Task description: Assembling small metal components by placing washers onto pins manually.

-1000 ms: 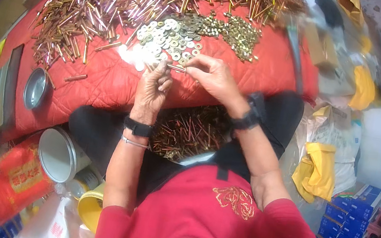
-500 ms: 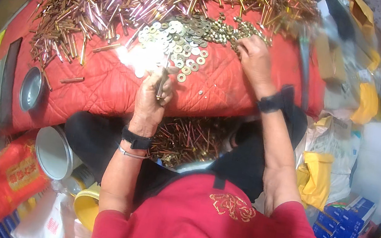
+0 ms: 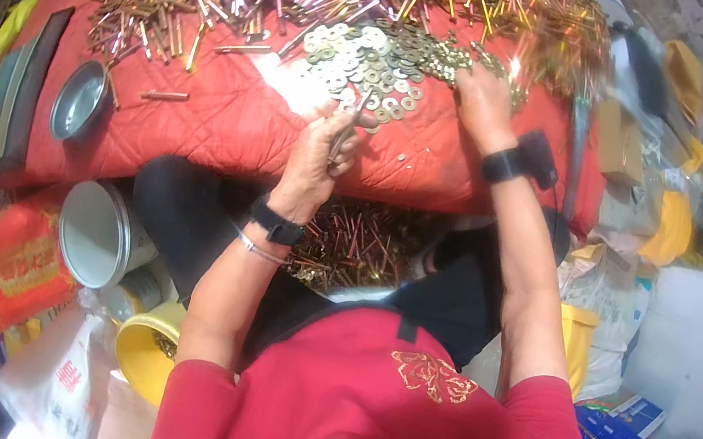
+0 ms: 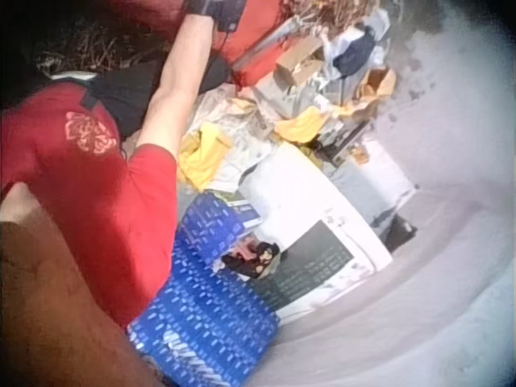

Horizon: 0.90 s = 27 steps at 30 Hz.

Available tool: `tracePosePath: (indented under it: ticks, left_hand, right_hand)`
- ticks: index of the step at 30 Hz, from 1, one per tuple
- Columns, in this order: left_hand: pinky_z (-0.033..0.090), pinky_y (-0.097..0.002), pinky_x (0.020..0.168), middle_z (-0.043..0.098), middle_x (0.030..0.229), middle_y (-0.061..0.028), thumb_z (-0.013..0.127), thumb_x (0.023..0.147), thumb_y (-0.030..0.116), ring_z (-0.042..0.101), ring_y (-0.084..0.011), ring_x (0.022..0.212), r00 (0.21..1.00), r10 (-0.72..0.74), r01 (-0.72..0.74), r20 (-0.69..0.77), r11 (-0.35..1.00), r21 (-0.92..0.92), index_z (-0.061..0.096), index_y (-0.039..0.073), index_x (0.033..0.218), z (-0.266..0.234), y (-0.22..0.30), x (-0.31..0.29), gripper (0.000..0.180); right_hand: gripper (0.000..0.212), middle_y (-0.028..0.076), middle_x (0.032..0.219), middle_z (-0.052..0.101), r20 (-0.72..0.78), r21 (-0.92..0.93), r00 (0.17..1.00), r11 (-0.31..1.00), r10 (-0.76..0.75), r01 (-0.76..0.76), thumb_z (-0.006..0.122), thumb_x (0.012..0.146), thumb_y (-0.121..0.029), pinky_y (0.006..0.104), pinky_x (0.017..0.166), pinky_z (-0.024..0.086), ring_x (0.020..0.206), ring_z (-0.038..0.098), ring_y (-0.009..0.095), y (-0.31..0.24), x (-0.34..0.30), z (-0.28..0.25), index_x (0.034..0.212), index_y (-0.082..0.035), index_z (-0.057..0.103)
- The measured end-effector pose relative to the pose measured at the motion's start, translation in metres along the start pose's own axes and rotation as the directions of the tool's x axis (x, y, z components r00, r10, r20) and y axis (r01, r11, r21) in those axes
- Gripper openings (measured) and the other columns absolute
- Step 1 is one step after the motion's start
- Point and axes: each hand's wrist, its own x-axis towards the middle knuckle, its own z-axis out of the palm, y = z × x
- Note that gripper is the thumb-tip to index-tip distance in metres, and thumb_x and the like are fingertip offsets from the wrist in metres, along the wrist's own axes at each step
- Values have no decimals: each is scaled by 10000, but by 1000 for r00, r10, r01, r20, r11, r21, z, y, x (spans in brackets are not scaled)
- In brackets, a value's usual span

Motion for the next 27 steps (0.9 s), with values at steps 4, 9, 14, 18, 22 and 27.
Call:
tracePosePath:
  ticks: [4,9,14,18,22,27]
  left_hand:
    - [216,-171,384,375,572,81,533,947,269,287,-12,440,998,28,-25,-65,999,39,634,5,962,7,1,-7,282]
    - [188,-179,389,367,552,92,547,930,269,267,-11,432,997,32,-44,75,985,167,655,12,942,2,4,-14,279]
    - [172,-197,402,334,518,99,550,916,266,250,-18,425,997,12,-38,79,943,329,667,17,893,11,7,-19,276]
    - [166,-206,406,325,512,102,560,908,265,244,-21,419,995,2,-38,102,938,345,665,21,865,15,5,-20,269]
    - [165,-209,407,322,510,103,568,904,259,245,-22,416,984,-73,25,165,961,276,663,24,861,12,10,-23,256]
    - [158,-212,417,322,511,109,578,886,263,250,-19,426,978,-64,-2,197,948,319,668,36,803,11,13,-22,258]
  right_hand:
    - [69,114,831,595,0,183,995,978,98,-96,599,773,-97,441,704,460,823,603,313,-11,-1,-15,825,-53,611]
    - [161,44,915,650,320,928,912,108,256,-356,575,867,-29,249,786,482,869,603,104,-78,-10,-68,1005,-12,655]
    - [174,31,984,628,206,960,956,148,208,-239,579,878,2,237,816,460,933,574,95,-99,-22,-72,1003,-45,690]
    - [189,33,987,630,167,960,974,200,151,-195,607,847,29,227,799,461,938,577,101,-91,-26,-77,990,-55,697]
    - [220,32,998,630,314,949,927,-88,205,-303,630,831,37,230,782,464,902,575,94,-96,-22,-89,1033,-39,672]
    - [134,24,880,640,271,945,953,153,134,-290,621,871,-43,241,695,468,772,567,89,-87,-26,-92,1001,-21,642]
